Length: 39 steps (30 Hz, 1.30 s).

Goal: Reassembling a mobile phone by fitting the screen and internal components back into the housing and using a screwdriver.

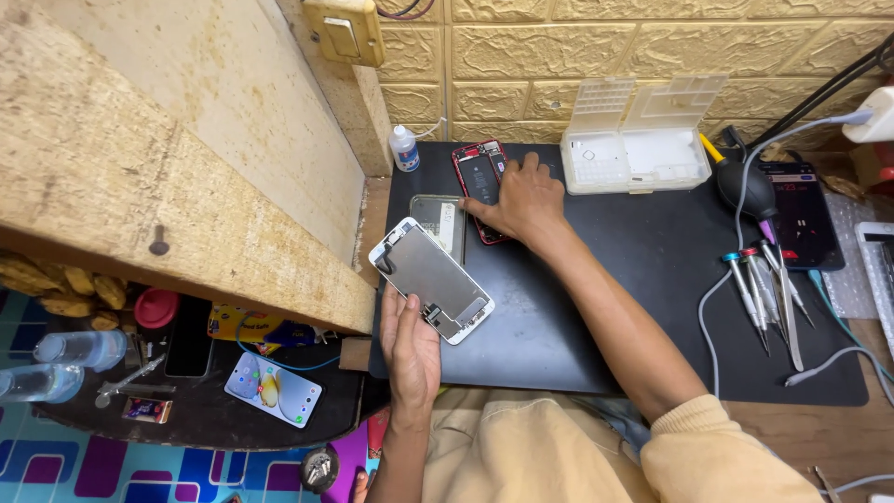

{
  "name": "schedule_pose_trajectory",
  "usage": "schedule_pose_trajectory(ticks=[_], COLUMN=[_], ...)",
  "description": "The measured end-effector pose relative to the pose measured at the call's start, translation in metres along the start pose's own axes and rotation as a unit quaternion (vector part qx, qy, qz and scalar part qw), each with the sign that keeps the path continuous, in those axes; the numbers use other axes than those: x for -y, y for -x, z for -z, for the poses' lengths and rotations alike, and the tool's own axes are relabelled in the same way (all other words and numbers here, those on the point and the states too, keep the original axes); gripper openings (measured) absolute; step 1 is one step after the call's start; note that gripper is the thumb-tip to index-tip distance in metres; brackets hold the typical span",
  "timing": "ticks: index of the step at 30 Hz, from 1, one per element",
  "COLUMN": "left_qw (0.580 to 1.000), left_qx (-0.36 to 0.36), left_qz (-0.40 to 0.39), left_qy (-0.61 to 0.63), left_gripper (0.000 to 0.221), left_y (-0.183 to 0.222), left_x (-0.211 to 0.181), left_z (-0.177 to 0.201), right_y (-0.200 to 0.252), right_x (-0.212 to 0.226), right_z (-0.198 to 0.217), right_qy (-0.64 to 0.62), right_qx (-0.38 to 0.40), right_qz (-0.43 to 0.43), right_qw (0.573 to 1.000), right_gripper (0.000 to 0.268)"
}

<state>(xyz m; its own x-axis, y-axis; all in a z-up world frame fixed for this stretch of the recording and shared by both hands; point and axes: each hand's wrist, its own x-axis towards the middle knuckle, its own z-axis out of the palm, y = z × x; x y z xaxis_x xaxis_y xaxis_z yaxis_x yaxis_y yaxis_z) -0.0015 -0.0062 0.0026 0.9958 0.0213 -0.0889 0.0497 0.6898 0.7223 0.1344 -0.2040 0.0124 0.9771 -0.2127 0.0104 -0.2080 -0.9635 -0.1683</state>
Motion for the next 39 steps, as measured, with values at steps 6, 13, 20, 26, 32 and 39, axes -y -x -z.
schedule_pose_trajectory(ticks=[6,13,20,26,32,39], left_qw=[1.000,1.000,0.998,0.999,0.998,0.997], left_qx=[0.005,0.000,0.018,0.009,0.017,0.024], left_qz=[-0.018,-0.012,-0.013,-0.041,-0.061,-0.067], left_qy=[-0.007,0.002,0.057,0.029,-0.009,-0.022], left_gripper=[0.067,0.068,0.059,0.065,0.071,0.072], left_y=[0.003,-0.001,0.004,0.000,0.000,-0.002], left_x=[0.003,0.018,-0.003,0.011,0.021,0.027], left_z=[0.000,0.019,-0.003,0.010,0.014,0.021], right_y=[0.023,0.021,0.070,0.112,0.113,0.084], right_x=[-0.006,-0.019,-0.076,-0.101,-0.100,-0.090], right_z=[0.021,0.002,0.036,0.074,0.086,0.032], right_qy=[-0.035,-0.047,-0.053,-0.072,-0.124,-0.161], right_qx=[0.037,0.022,0.126,0.166,0.145,0.022], right_qz=[0.032,0.004,0.105,0.163,0.168,0.302], right_qw=[0.998,0.999,0.985,0.970,0.967,0.939], right_gripper=[0.113,0.122,0.109,0.101,0.063,0.007])
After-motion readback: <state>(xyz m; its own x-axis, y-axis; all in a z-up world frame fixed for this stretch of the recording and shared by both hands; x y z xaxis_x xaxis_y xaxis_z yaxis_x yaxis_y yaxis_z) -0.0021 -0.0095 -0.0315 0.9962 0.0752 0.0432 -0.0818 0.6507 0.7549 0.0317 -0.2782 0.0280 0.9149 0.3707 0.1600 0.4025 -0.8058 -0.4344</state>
